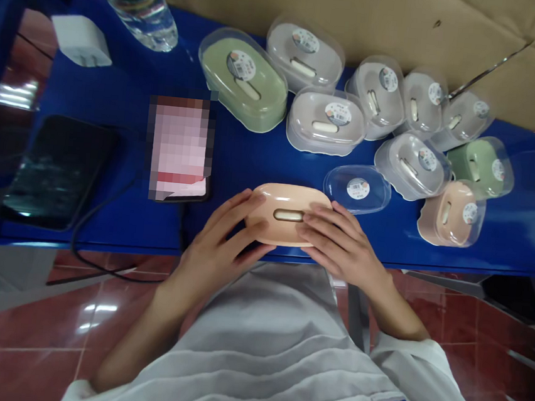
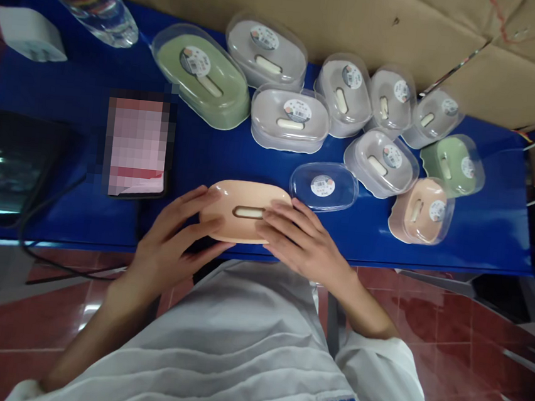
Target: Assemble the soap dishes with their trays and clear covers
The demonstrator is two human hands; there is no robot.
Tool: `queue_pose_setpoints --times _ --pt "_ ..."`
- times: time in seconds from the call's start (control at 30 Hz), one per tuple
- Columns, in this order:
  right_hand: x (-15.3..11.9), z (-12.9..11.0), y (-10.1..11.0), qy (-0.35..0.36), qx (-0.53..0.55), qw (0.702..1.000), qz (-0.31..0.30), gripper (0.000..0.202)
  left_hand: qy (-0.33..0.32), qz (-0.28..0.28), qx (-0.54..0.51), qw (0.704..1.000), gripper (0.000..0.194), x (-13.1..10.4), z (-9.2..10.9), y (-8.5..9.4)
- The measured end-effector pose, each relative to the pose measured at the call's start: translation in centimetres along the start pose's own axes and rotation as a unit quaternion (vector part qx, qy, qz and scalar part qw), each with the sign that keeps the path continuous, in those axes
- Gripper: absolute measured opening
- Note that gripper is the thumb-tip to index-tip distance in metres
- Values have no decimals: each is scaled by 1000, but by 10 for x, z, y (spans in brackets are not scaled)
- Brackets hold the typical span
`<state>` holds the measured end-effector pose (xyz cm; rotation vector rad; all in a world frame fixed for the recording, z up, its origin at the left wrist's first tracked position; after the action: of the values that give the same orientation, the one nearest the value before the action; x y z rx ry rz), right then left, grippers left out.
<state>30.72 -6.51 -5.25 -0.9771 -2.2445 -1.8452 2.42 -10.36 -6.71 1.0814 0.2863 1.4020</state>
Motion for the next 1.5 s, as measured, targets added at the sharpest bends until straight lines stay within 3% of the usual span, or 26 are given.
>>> queue_pose_setpoints --times 0.33,0.53,0.63,0.7,0.77,0.87,0.97,1.13,1.27,1.4,1.5 --pt "-3 -6 -1 16 -65 998 15 68 -30 -12 35 999 38 -9 -4 -6" --pt "-2 -8 -4 39 -80 996 10 52 -39 -59 14 997 43 -10 -6 -5" --pt "-3 -5 1 42 -87 995 19 47 -28 -56 9 998 39 -8 -4 -4" --pt "-9 1 8 -8 -100 994 44 54 -24 -43 15 999 38 -5 -1 -5" --pt "-19 7 17 -105 -129 984 58 59 -18 -22 21 999 38 -4 1 -5" --pt "-38 13 25 -219 -152 964 20 62 6 10 10 1000 39 -1 2 -5" --pt "-51 14 28 -239 -135 961 16 58 32 26 -2 999 39 1 3 -5" --pt "-53 15 29 -249 -85 961 89 59 44 32 -17 998 41 1 4 -5" --pt "-33 13 27 -197 -24 964 176 57 56 38 -28 997 57 0 4 -5" --pt "-2 6 13 -64 20 992 109 64 63 58 -44 995 74 -2 2 -7" --pt "14 4 1 -14 32 997 72 65 72 57 -53 994 79 -2 -1 -7"
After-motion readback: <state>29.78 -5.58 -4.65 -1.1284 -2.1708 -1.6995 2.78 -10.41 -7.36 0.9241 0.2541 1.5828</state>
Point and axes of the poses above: each hand's wrist, its own x-axis towards the middle knuckle, its own y-axis out of the back of the hand, z = x × y, the point moved 1 cm from there along x, towards the middle knuckle, and after that the axes turned 10 degrees about y, right-handed, at the moved point
